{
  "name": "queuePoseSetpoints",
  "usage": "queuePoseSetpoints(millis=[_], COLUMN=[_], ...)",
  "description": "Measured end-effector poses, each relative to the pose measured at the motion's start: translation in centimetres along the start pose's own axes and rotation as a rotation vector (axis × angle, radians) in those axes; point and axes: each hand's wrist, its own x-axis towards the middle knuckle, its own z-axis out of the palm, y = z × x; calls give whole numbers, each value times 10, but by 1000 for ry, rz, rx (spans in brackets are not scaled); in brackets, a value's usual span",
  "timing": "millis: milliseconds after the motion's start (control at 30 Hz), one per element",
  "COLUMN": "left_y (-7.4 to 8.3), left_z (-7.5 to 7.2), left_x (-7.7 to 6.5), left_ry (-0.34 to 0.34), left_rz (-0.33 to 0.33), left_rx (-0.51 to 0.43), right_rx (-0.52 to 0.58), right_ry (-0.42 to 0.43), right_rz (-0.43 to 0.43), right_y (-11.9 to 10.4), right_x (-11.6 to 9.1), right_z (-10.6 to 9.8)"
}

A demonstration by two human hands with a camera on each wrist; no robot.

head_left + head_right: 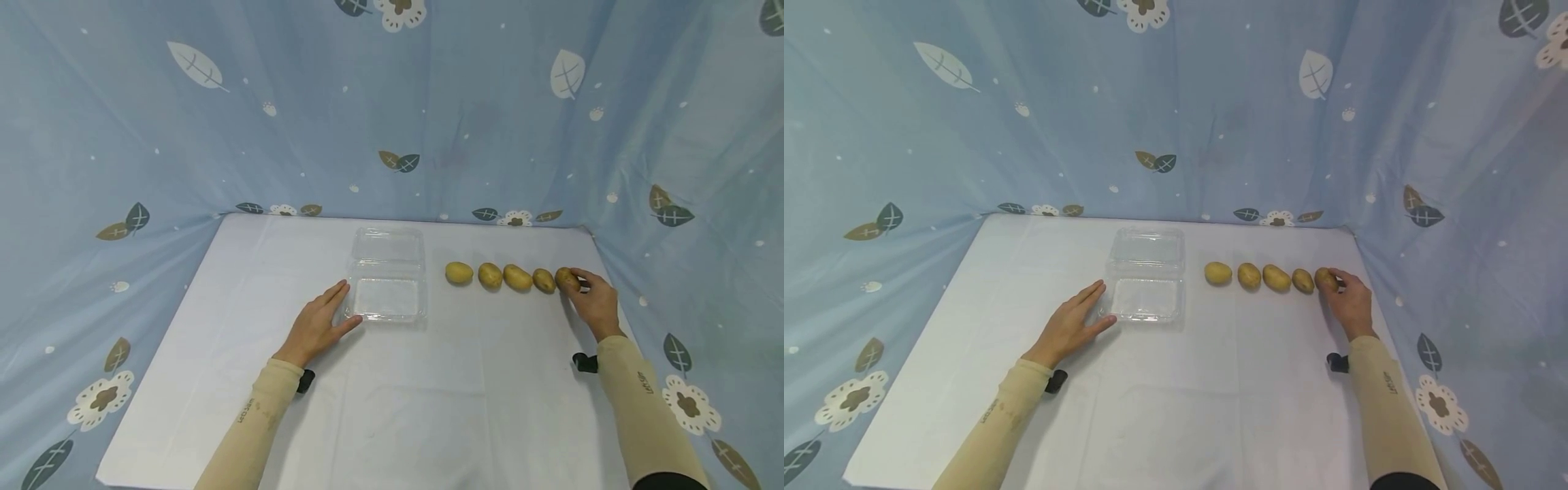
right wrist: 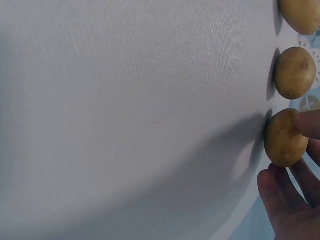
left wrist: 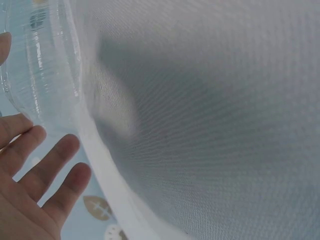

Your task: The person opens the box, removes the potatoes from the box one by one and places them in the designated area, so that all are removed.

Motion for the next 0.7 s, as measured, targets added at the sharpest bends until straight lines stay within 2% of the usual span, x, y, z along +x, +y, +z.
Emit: queuePoseSetpoints(millis=[267, 600, 700], left_y=[-1, -1, -1], left_z=[1, 1, 1], left_x=[0, -1, -1], left_ry=[-7, 5, -3], left_rz=[-1, 6, -2], left_rx=[4, -12, -15], right_rx=[-6, 26, 20], right_ry=[-25, -4, 29], right_rz=[34, 27, 2], right_y=[0, -1, 0], right_x=[-2, -4, -5], right_z=[1, 0, 1])
